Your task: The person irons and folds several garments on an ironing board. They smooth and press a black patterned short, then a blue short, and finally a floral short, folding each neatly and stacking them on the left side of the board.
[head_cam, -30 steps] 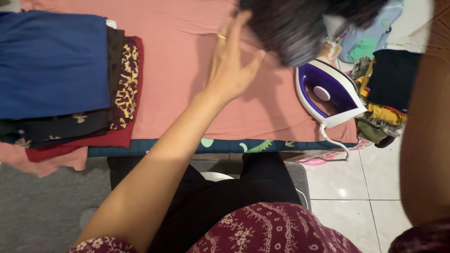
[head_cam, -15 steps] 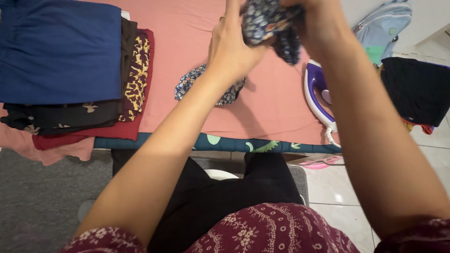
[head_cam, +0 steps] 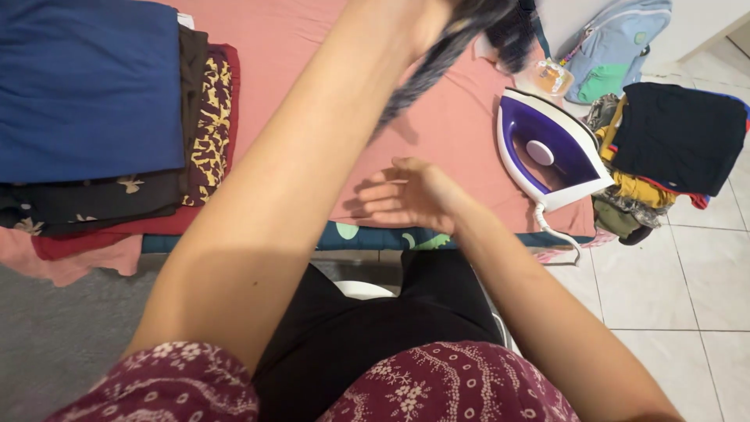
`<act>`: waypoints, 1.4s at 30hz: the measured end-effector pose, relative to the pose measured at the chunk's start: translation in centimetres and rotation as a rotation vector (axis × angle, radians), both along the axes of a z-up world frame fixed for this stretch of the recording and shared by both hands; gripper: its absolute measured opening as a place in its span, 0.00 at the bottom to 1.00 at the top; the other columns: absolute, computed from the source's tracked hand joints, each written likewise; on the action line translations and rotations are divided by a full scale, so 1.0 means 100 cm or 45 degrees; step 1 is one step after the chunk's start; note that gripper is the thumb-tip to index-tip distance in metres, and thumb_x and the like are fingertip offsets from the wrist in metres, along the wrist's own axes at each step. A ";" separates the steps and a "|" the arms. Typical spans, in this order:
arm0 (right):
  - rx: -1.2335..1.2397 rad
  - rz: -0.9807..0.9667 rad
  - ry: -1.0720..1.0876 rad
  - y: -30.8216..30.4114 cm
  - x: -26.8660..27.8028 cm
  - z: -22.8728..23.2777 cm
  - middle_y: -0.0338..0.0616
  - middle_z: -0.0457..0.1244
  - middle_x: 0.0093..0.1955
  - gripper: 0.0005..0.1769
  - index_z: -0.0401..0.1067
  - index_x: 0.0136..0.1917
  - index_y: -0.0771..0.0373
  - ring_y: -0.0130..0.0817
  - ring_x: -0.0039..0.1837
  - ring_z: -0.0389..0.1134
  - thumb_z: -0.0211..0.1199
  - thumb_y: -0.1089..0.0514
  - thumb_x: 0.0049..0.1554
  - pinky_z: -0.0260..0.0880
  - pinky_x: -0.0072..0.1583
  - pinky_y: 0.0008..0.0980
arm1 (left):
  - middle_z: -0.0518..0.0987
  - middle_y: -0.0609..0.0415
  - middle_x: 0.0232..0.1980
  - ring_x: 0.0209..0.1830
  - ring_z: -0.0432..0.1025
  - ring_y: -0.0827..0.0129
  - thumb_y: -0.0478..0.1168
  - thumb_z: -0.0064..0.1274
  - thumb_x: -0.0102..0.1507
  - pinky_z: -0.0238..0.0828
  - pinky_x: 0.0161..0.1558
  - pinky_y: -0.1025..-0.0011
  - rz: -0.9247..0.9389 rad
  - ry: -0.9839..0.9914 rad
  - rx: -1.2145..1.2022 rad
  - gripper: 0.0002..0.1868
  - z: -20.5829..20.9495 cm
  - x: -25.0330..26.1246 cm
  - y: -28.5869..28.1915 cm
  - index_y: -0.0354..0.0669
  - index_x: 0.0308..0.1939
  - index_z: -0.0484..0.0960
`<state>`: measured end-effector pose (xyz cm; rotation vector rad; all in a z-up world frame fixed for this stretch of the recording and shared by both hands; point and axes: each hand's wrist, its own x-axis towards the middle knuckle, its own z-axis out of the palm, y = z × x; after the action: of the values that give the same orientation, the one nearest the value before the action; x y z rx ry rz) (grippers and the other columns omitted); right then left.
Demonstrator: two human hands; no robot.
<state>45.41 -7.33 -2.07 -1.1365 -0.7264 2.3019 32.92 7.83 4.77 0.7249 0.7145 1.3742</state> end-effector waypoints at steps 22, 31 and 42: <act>0.219 -0.899 -0.144 0.063 0.120 -0.100 0.51 0.64 0.67 0.27 0.62 0.69 0.57 0.49 0.64 0.70 0.45 0.74 0.59 0.70 0.64 0.54 | 0.83 0.51 0.53 0.48 0.84 0.63 0.30 0.47 0.55 0.85 0.51 0.64 0.988 0.071 -0.729 0.24 -0.156 -0.136 -0.072 0.37 0.56 0.78; 0.460 -0.845 -0.221 0.143 0.155 -0.075 0.47 0.64 0.64 0.35 0.61 0.70 0.50 0.43 0.61 0.71 0.45 0.79 0.56 0.79 0.59 0.51 | 0.82 0.40 0.57 0.56 0.78 0.57 0.63 0.75 0.46 0.71 0.62 0.65 0.840 1.172 -0.613 0.46 -0.118 -0.152 -0.056 0.31 0.53 0.79; 0.695 -1.021 0.005 0.158 0.168 -0.016 0.48 0.63 0.66 0.32 0.62 0.71 0.50 0.47 0.62 0.70 0.46 0.79 0.60 0.80 0.61 0.58 | 0.79 0.43 0.52 0.34 0.66 0.65 0.60 0.60 0.62 0.61 0.29 0.67 0.836 0.290 -0.497 0.39 -0.091 -0.154 0.008 0.30 0.62 0.69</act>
<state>62.18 8.51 -3.67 -0.9240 -0.6710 1.3299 17.48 8.62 -4.31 0.3392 1.4448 1.6747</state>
